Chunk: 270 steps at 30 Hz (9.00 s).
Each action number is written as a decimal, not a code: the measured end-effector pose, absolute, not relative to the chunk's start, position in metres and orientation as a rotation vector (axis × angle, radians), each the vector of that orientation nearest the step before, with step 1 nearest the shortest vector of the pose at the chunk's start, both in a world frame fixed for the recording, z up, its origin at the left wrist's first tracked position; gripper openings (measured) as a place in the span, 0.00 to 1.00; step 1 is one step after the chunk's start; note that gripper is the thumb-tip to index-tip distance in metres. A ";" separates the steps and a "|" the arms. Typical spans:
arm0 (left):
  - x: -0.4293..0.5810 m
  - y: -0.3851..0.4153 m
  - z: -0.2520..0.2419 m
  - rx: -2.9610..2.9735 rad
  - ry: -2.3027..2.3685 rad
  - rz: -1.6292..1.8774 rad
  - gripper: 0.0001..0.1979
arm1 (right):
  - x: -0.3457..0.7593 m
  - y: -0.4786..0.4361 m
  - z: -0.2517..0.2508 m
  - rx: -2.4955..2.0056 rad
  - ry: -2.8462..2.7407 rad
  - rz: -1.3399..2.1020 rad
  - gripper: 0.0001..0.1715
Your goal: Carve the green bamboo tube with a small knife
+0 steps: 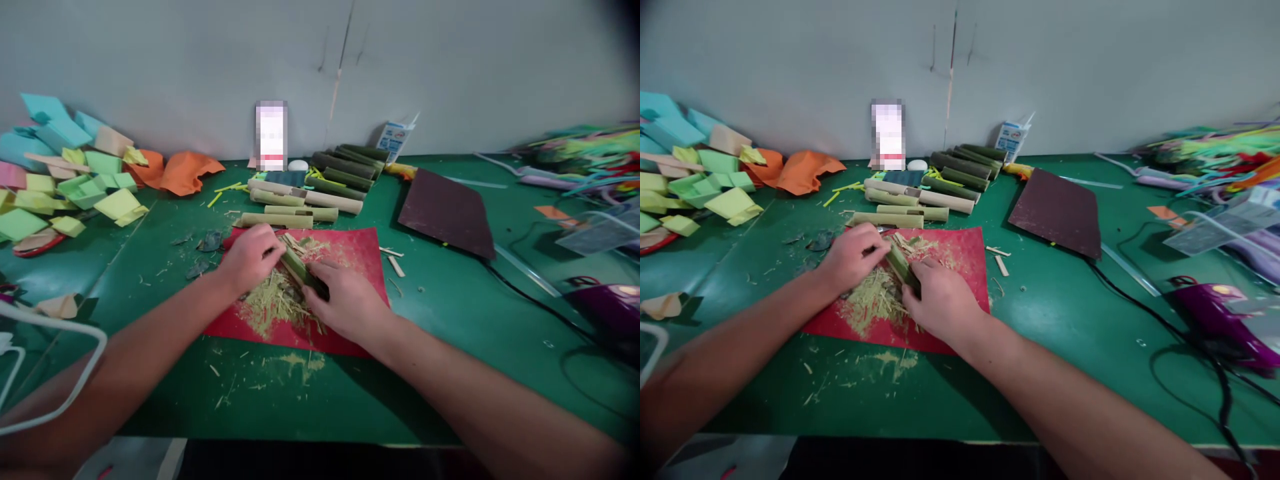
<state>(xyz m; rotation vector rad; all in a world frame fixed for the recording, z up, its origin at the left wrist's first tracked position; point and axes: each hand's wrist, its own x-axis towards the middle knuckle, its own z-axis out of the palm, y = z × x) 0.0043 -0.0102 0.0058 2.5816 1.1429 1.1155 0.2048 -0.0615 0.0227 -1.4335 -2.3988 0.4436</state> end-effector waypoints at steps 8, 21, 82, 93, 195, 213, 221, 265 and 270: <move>0.005 -0.011 0.007 2.567 1.157 1.099 0.08 | 0.204 -0.064 0.023 -1.450 -2.371 0.488 0.11; 0.005 -0.016 0.008 2.522 1.136 1.080 0.07 | 0.205 -0.065 0.022 -1.449 -2.395 0.443 0.09; 0.013 -0.026 0.008 2.661 0.993 0.889 0.09 | 0.204 -0.066 0.024 -1.421 -2.400 0.503 0.09; 0.006 -0.019 0.008 2.622 1.140 1.054 0.10 | 0.204 -0.066 0.022 -1.441 -2.388 0.460 0.09; -0.008 -0.008 0.009 2.486 1.283 1.065 0.09 | 0.206 -0.066 0.031 -1.620 -2.438 0.401 0.11; -0.007 -0.006 0.015 1.790 1.604 1.242 0.12 | 0.207 -0.066 0.032 -1.636 -2.431 0.433 0.11; -0.002 -0.013 0.017 1.790 1.543 1.185 0.09 | 0.207 -0.066 0.030 -1.627 -2.432 0.416 0.11; 0.006 -0.011 0.012 2.834 1.059 0.878 0.09 | 0.206 -0.067 0.025 -1.561 -2.459 0.353 0.09; 0.006 -0.010 0.012 2.839 1.144 0.997 0.09 | 0.206 -0.066 0.024 -1.532 -2.472 0.322 0.11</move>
